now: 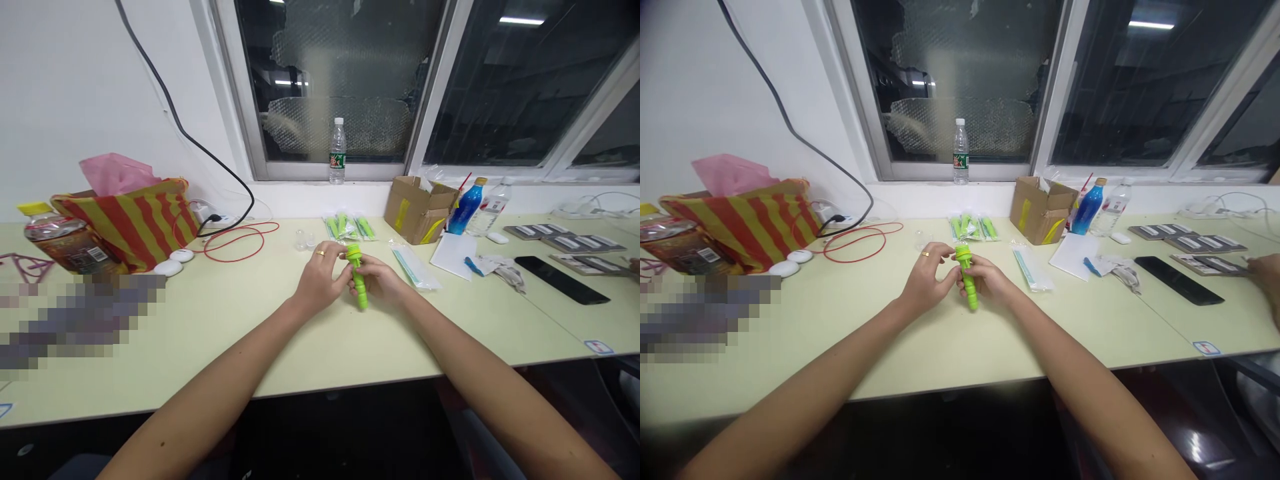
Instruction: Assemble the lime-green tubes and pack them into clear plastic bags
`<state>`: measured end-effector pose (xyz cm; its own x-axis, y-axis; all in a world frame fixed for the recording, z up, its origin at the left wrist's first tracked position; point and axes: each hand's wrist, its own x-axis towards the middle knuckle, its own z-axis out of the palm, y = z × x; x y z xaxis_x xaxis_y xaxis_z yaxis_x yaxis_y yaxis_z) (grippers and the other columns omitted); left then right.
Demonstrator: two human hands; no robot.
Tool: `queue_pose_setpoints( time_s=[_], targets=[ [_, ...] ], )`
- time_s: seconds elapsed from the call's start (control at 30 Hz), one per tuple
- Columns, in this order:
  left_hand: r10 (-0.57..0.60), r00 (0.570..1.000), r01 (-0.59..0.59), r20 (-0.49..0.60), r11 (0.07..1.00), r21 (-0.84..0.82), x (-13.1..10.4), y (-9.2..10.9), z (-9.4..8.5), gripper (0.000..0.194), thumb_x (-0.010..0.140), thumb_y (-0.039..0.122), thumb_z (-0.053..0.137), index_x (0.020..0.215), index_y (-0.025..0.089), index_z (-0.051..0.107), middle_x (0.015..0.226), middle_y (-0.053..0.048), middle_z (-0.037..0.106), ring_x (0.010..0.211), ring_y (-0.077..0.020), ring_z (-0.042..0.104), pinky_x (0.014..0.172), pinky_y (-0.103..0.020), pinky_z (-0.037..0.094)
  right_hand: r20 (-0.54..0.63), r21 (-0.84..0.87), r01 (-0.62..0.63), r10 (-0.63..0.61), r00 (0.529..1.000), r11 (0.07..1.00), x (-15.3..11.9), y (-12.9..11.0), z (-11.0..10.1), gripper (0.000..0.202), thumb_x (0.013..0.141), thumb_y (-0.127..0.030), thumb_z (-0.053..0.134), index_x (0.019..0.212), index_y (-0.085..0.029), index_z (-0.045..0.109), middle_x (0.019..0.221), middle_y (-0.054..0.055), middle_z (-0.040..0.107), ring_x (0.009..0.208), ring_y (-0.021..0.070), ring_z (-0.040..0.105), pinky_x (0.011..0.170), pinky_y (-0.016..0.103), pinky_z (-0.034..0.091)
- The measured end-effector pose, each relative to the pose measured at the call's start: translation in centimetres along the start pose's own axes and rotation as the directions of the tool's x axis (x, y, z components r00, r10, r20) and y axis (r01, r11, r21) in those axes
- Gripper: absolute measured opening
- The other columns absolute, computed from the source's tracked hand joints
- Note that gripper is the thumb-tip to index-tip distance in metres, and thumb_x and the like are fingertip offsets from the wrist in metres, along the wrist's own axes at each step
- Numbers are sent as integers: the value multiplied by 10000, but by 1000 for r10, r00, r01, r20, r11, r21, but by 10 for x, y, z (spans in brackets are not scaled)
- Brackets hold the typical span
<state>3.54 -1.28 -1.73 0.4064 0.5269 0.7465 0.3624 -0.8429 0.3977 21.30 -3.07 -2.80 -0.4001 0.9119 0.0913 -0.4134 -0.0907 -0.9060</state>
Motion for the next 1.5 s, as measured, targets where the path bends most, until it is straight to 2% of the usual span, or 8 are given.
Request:
queue_pose_setpoints(
  time_s=[0.13,0.3,0.43,0.57,0.7,0.97,1.17,1.5],
  targets=[
    [78,997,-78,-2,996,47,-2,-12,7,294,897,192,514,1190,200,537,1170,-118,525,1136,-222,516,991,-402,447,26,-110,52,-49,998,993,2,4,-1,397,760,-208,642,1133,-213,506,764,18,625,633,195,629,577,320,494],
    [72,997,-72,8,996,57,-5,-21,11,307,926,177,463,1211,210,571,1203,-118,490,1093,-209,534,947,-378,471,14,-112,60,-59,998,992,2,5,3,386,770,-233,683,1110,-221,500,785,12,630,642,181,634,616,327,510],
    [59,998,-59,3,998,-4,-5,-15,12,253,925,179,471,1143,206,595,1172,-111,486,1070,-198,540,937,-366,468,-59,-55,12,-15,998,998,2,7,7,301,830,-404,637,1038,-211,535,736,12,609,579,155,578,544,286,474],
    [-101,995,97,-17,979,-177,-5,-2,12,235,895,222,545,1128,211,531,1104,-84,549,1018,-181,566,939,-347,459,-149,-23,-9,5,989,1000,5,8,5,406,850,-603,556,941,-207,533,632,-21,533,478,120,476,458,248,401],
    [-270,963,252,-9,911,-327,-7,4,17,345,890,256,552,1219,214,456,1127,-81,583,991,-163,584,938,-328,450,-194,-74,25,-39,980,997,6,7,1,470,824,-675,548,904,-213,513,567,-50,462,408,91,362,385,215,304],
    [-304,951,302,45,894,-330,-10,2,22,343,875,231,548,1211,198,489,1083,-73,598,989,-169,583,942,-331,436,-131,-94,-8,-4,991,996,3,5,3,384,824,-577,620,892,-223,490,585,-53,456,420,84,361,383,198,295],
    [-213,977,208,6,948,-240,-8,0,17,375,890,226,533,1263,219,491,1171,-85,572,1004,-173,577,954,-350,434,-116,-82,-95,86,990,992,2,1,5,375,851,-578,540,899,-206,519,600,-35,480,447,96,397,407,211,321],
    [-233,972,230,16,942,-244,-5,1,14,147,918,277,515,997,223,627,1081,-57,659,1074,-187,580,983,-344,429,-128,-240,-38,7,992,970,3,8,-4,204,808,-409,494,827,-208,514,561,-25,517,397,107,388,364,228,311]
  ],
)
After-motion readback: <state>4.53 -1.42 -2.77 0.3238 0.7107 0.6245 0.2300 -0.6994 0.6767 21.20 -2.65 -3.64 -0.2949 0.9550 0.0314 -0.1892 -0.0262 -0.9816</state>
